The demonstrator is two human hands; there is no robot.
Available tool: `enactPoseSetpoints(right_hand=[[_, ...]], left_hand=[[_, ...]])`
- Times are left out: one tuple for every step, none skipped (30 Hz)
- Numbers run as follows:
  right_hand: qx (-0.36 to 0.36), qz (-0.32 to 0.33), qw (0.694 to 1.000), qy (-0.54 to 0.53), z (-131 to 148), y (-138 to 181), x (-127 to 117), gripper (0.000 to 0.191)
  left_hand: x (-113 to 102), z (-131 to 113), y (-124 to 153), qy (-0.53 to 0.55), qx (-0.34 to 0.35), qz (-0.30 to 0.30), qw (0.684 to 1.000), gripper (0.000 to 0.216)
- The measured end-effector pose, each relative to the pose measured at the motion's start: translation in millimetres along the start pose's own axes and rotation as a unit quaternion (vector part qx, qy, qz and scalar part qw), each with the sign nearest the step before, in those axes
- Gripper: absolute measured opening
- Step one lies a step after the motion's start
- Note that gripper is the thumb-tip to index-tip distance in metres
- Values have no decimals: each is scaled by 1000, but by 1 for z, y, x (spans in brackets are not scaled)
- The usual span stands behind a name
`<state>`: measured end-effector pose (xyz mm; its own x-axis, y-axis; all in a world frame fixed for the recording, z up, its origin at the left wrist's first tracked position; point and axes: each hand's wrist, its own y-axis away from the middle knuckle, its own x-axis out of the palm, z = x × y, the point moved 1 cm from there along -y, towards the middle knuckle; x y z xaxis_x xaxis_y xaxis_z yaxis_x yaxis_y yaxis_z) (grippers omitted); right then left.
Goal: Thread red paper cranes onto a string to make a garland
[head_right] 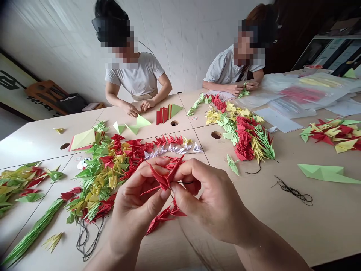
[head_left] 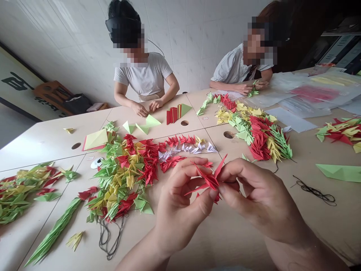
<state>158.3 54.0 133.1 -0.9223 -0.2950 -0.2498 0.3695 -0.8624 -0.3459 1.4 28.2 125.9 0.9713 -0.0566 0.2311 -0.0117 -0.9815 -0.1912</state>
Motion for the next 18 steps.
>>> enactPoseSetpoints(right_hand=[[1,-1,1000,-1,0,0,0,8],[2,-1,1000,-2,-1,0,0,7],[3,-2,1000,-2,-1,0,0,7],[2,-3,1000,-2,-1,0,0,7],[0,-4,1000,-1,-1,0,0,7],[-2,-7,1000,1,-1,0,0,7],[-3,-10,1000,5,-1,-1,0,7],[-6,-13,1000,11,-1,-1,0,7],[-9,-15,1000,18,-1,-1,0,7],[-13,-17,999,26,0,-1,0,7],[-19,-19,999,32,0,-1,0,7],[-25,-20,999,37,1,-1,0,7],[-30,-21,998,42,1,-1,0,7],[-34,-24,998,47,1,-1,0,7],[-36,-27,997,55,2,-1,0,7],[-37,-30,997,66,2,-1,0,7],[-36,-32,996,78,2,-2,0,6],[-36,-36,995,89,2,-2,-1,6]], left_hand=[[0,0,0,-5,4,0,1000,15],[0,0,0,-10,6,0,1000,16],[0,0,0,-16,7,0,1000,17],[0,0,0,-21,8,-1,1000,17],[0,0,0,-26,9,-2,1000,18],[0,0,1,-31,11,-2,999,18],[-1,0,1,-36,15,-2,999,18],[-1,0,1,-40,21,-3,999,19],[-1,0,1,-46,29,-5,999,19],[-1,0,1,-52,38,-7,998,20],[-1,0,1,-59,46,-9,997,21],[-2,0,1,-64,53,-12,996,21],[-2,1,1,-68,57,-15,996,21],[-2,2,1,-69,58,-18,996,20],[-2,2,1,-70,59,-20,996,19],[-2,3,0,-71,60,-22,995,17],[-2,4,0,-73,62,-23,995,15],[-1,5,0,-74,65,-24,995,14]])
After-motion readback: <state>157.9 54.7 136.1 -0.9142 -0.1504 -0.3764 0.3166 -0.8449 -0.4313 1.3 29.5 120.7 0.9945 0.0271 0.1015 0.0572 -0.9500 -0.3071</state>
